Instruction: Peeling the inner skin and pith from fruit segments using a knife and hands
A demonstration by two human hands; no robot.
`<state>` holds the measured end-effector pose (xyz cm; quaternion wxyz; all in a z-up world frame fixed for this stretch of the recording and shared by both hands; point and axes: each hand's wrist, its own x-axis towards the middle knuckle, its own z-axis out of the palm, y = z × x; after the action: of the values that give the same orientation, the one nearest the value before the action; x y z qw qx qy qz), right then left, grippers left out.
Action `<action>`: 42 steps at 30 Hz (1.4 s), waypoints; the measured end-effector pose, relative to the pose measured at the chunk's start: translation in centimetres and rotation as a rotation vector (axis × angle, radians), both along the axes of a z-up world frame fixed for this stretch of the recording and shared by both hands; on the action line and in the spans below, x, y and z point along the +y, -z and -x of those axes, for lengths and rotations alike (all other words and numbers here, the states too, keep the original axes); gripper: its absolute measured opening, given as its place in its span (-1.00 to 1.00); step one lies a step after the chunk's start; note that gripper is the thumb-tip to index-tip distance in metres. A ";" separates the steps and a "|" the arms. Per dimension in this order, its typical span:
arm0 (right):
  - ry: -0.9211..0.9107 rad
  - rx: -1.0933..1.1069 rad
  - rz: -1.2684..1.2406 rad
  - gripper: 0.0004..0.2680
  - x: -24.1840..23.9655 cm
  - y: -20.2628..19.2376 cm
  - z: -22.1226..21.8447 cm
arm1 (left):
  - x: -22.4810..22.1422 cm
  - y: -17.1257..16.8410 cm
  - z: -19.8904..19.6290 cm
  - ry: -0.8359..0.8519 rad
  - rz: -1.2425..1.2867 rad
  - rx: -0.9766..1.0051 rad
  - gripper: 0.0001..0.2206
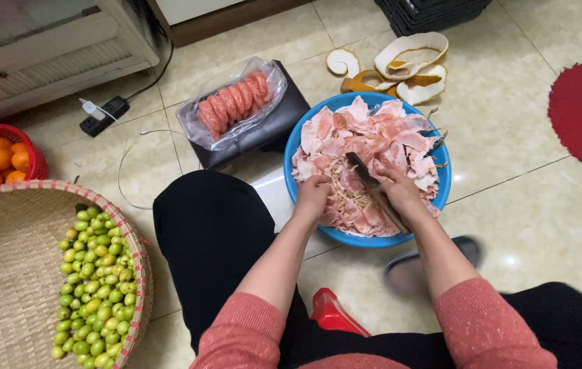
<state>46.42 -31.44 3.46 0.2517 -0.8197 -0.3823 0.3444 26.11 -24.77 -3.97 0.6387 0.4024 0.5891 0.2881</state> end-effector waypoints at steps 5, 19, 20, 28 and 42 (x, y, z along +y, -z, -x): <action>0.107 0.602 -0.122 -0.53 -1.2 -3.6 -0.3 | -1.9 -5.5 -2.6 0.209 -0.046 0.333 -0.63; 0.012 0.805 -0.258 -0.49 -1.9 -12.0 -4.5 | 3.3 3.7 -7.6 0.433 0.082 0.652 -0.57; 0.003 0.790 -0.281 -0.47 -2.1 -11.9 -4.9 | 3.2 2.8 -7.6 0.398 0.078 0.644 -0.57; -0.006 0.763 -0.308 -0.38 -2.9 -11.7 -5.6 | 1.3 -4.0 -7.5 0.259 0.060 0.617 -0.65; -0.062 0.948 -0.036 -0.57 -2.3 -7.4 -0.8 | 1.9 -7.6 -4.1 -0.227 0.175 -0.391 -0.62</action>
<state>47.22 -33.79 10.85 0.4020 -0.5558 -0.2554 0.6813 30.18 -22.90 3.62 0.7365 0.2135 0.5185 0.3783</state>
